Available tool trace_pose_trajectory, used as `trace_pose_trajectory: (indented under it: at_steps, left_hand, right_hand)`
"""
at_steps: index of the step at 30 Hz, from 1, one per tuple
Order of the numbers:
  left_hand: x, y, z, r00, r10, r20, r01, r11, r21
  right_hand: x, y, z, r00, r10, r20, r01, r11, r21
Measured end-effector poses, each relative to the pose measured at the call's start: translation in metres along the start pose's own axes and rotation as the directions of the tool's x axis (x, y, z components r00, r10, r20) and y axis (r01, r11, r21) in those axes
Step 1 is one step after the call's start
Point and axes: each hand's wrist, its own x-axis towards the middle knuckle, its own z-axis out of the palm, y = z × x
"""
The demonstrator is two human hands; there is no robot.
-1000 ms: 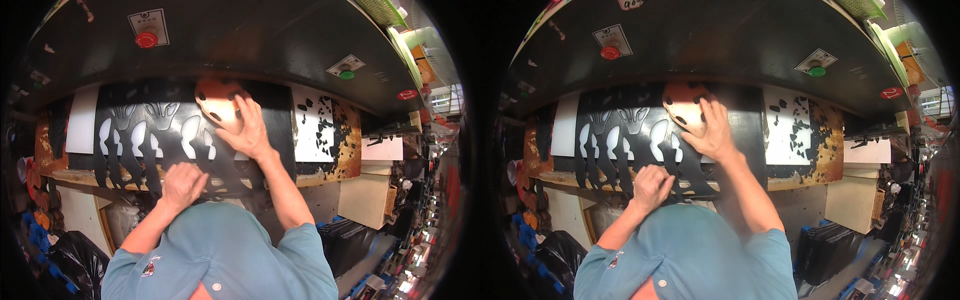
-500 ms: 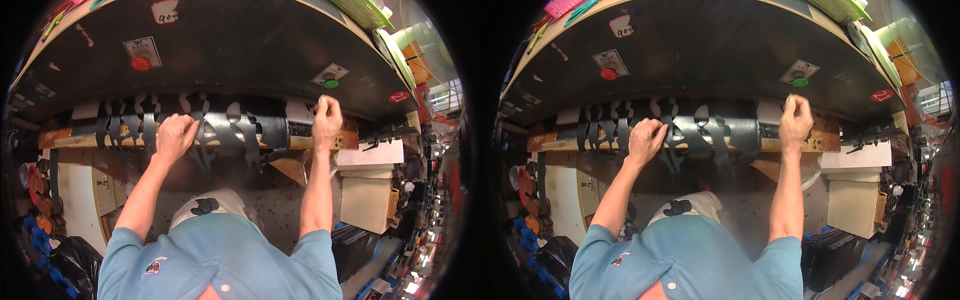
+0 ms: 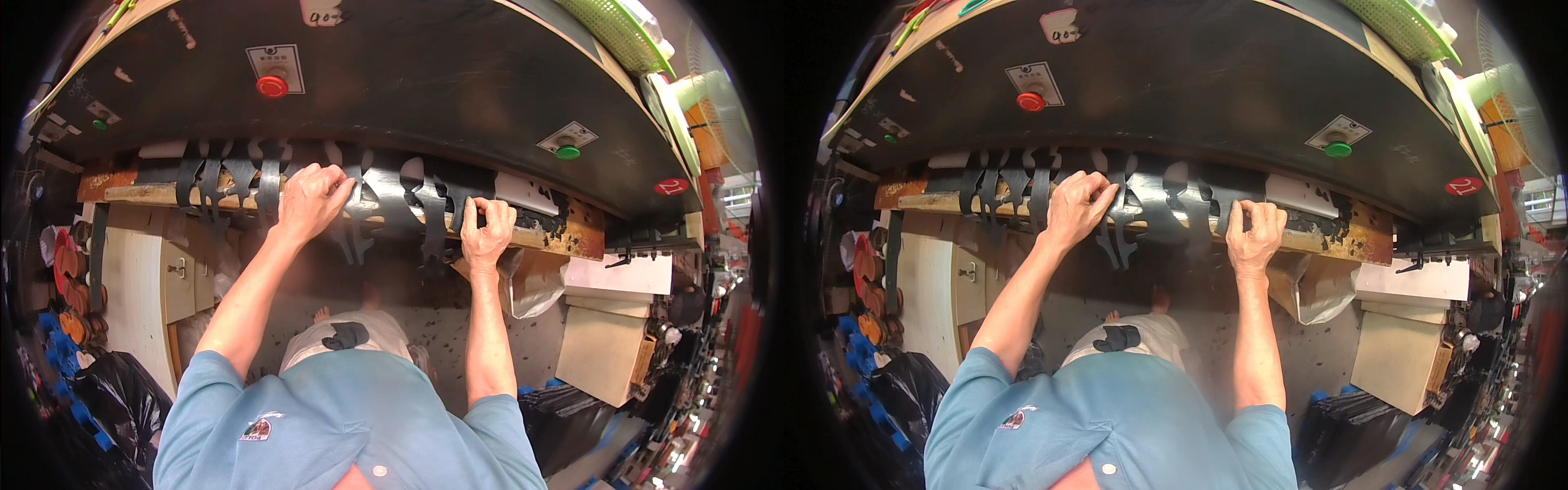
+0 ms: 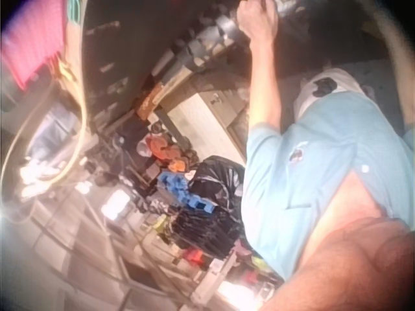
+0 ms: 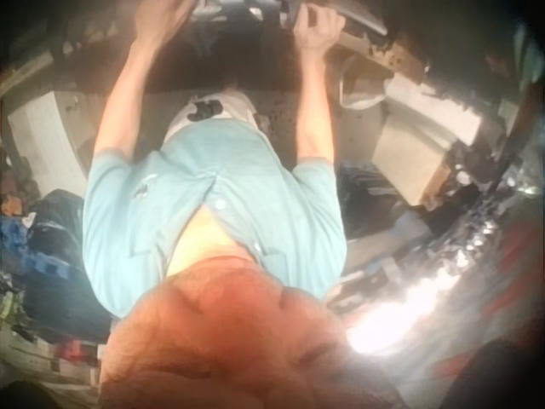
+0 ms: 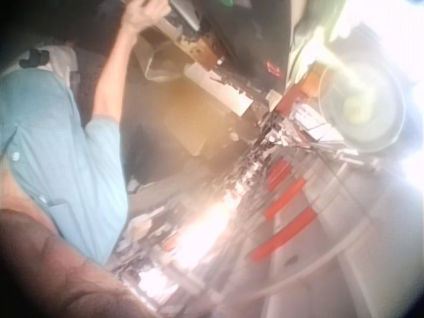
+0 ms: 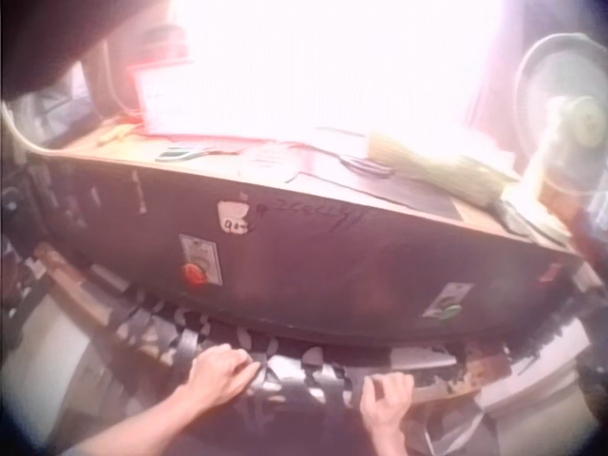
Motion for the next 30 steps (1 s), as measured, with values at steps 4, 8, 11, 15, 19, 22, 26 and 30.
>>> trace_pose_trajectory:
  at_steps: [4, 8, 11, 15, 19, 22, 26, 30]
  left_hand:
    - [-0.003, 0.003, 0.003, 0.999, 0.028, -0.031, -0.029, 1.0, -0.012]
    - [-0.006, 0.003, 0.005, 0.999, 0.012, -0.051, -0.014, 0.999, -0.031]
    - [-0.009, 0.002, 0.005, 0.999, 0.007, -0.033, -0.008, 1.0, -0.028]
    - [-0.014, 0.001, 0.005, 1.0, -0.007, 0.021, 0.008, 1.0, -0.015]
    - [-0.017, 0.002, 0.005, 0.998, 0.003, 0.068, -0.002, 1.0, -0.007]
    - [-0.016, 0.003, 0.001, 0.99, -0.044, 0.131, 0.046, 0.999, -0.012]
    - [-0.019, 0.003, -0.007, 0.987, -0.044, 0.155, 0.062, 0.992, -0.108]
    - [-0.021, 0.002, -0.015, 0.967, -0.052, 0.248, 0.089, 0.986, -0.139]
  right_hand:
    - [-0.004, 0.003, 0.0, 1.0, -0.026, 0.005, 0.026, 1.0, 0.013]
    - [-0.008, 0.012, 0.0, 0.999, -0.044, 0.025, 0.043, 0.999, 0.029]
    - [-0.01, 0.007, -0.009, 0.997, 0.007, 0.073, -0.011, 0.999, 0.049]
    - [-0.004, -0.018, -0.029, 0.918, 0.315, 0.24, -0.343, 0.936, 0.081]
    - [0.028, -0.031, -0.011, 0.942, 0.087, 0.323, -0.171, 0.955, 0.243]
    - [0.071, -0.011, 0.042, 0.842, -0.124, 0.526, 0.029, 0.982, 0.184]
    - [0.109, 0.044, 0.093, 0.673, -0.274, 0.687, 0.345, 0.938, 0.036]
    - [0.163, 0.118, 0.093, 0.472, 0.506, 0.722, -0.158, 0.854, -0.495]
